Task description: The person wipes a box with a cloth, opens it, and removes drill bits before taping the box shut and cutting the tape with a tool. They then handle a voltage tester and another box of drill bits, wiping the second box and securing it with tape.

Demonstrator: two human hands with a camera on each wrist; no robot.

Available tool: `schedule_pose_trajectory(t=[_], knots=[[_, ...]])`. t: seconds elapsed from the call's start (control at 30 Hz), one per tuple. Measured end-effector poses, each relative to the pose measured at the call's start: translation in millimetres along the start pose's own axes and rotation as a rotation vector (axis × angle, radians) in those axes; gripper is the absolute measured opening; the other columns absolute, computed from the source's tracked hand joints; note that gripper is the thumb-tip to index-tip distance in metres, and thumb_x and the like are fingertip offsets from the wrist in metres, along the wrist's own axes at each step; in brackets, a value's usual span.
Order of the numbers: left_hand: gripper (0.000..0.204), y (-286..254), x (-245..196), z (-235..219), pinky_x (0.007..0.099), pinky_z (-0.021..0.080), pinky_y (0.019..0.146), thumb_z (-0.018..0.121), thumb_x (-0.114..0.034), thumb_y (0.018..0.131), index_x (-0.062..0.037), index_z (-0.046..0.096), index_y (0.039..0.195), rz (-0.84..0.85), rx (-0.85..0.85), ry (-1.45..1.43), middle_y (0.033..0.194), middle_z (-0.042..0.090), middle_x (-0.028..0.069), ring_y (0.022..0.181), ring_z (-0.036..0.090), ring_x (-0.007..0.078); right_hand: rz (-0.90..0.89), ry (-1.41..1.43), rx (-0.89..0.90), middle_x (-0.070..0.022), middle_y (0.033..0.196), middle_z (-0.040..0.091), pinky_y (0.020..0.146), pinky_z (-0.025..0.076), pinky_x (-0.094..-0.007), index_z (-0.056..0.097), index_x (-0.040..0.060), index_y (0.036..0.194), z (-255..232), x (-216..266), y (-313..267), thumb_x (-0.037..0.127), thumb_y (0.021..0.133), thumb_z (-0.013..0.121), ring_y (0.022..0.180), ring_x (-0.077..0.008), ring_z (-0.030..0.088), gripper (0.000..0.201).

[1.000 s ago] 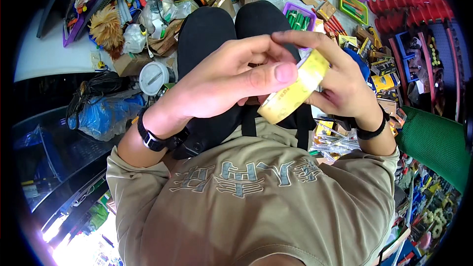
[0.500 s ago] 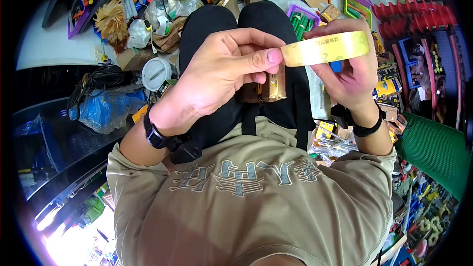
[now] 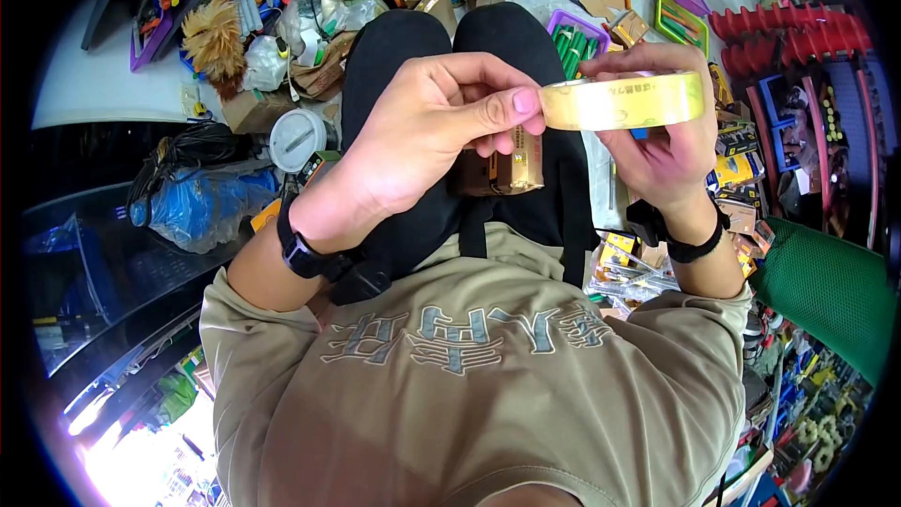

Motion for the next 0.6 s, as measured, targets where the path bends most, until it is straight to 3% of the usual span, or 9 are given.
schedule_pose_trajectory(t=[0.1, 0.27, 0.33, 0.4, 0.43, 0.5, 0.6], knots=[[0.022, 0, -5, 0, 0.0228, 0.049, 0.069, 0.067, -0.017, 0.102, 0.0013, 0.065, 0.113, 0.044, -0.012, 0.097, 0.092, 0.067, 0.0041, 0.076, 0.058, 0.0087, -0.01, -0.016, 0.008, -0.0176, 0.103, 0.067, 0.069, 0.053, -0.0352, 0.072, 0.0017, 0.099, 1, -2, -1, 0.006, 0.067, 0.092, 0.087, -0.0301, 0.068, 0.039], [0.026, 2, -6, 0, 0.0267, 0.051, 0.07, 0.053, -0.021, 0.105, 0.0025, 0.062, 0.109, 0.078, 0.119, 0.119, 0.09, 0.064, 0.0065, 0.076, 0.059, 0.0121, -0.079, -0.095, 0.018, -0.0163, 0.103, 0.068, 0.068, 0.053, -0.0343, 0.073, 0.0038, 0.1, -3, 5, 5, 0.008, 0.065, 0.093, 0.085, -0.0284, 0.067, 0.04], [0.028, 5, -17, -6, 0.0282, 0.047, 0.067, 0.051, -0.027, 0.103, -0.0022, 0.054, 0.09, 0.063, 0.083, 0.114, 0.085, 0.057, 0.0081, 0.073, 0.057, 0.0161, -0.079, -0.177, 0.155, -0.0163, 0.103, 0.068, 0.066, 0.052, -0.0344, 0.073, 0.0058, 0.103, -6, 8, 8, 0.009, 0.064, 0.094, 0.082, -0.0274, 0.065, 0.044], [0.029, 15, -27, -17, 0.0284, 0.045, 0.065, 0.05, -0.027, 0.101, -0.0054, 0.048, 0.083, 0.067, 0.121, 0.191, 0.083, 0.055, 0.0086, 0.072, 0.055, 0.0168, -0.065, -0.163, 0.188, -0.0149, 0.099, 0.067, 0.064, 0.05, -0.0341, 0.071, 0.0063, 0.106, -15, 2, 4, 0.004, 0.065, 0.092, 0.078, -0.026, 0.062, 0.046], [0.029, 22, -28, -25, 0.0284, 0.043, 0.064, 0.05, -0.027, 0.099, -0.006, 0.047, 0.08, 0.012, 0.081, 0.179, 0.083, 0.055, 0.0088, 0.071, 0.054, 0.017, -0.016, -0.077, 0.164, -0.0134, 0.095, 0.066, 0.064, 0.049, -0.0338, 0.07, 0.006, 0.108, -23, 0, 2, 0.002, 0.065, 0.09, 0.077, -0.0259, 0.061, 0.047], [0.031, 33, -28, -31, 0.0282, 0.045, 0.065, 0.05, -0.027, 0.1, -0.0058, 0.048, 0.078, -0.007, 0.163, 0.154, 0.08, 0.054, 0.0079, 0.07, 0.053, 0.0164, 0.053, 0.08, 0.124, -0.0112, 0.087, 0.063, 0.062, 0.046, -0.033, 0.068, 0.0051, 0.11, -30, -2, 0, -0.003, 0.067, 0.085, 0.073, -0.0253, 0.058, 0.046], [0.039, 45, -17, -29, 0.0266, 0.048, 0.067, 0.054, -0.034, 0.104, -0.0055, 0.051, 0.077, -0.061, 0.276, 0.217, 0.078, 0.054, 0.0055, 0.07, 0.054, 0.0136, 0.143, 0.383, 0.11, -0.0132, 0.085, 0.062, 0.06, 0.044, -0.0318, 0.056, 0.0042, 0.129, -25, -5, -6, -0.001, 0.079, 0.078, 0.07, -0.0194, 0.057, 0.055]])
Point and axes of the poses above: each hand's wrist, its own y-axis towards the middle knuckle, its own z-axis out of the palm, x = y × z, the point moved 6 cm from there along y, towards the middle knuckle
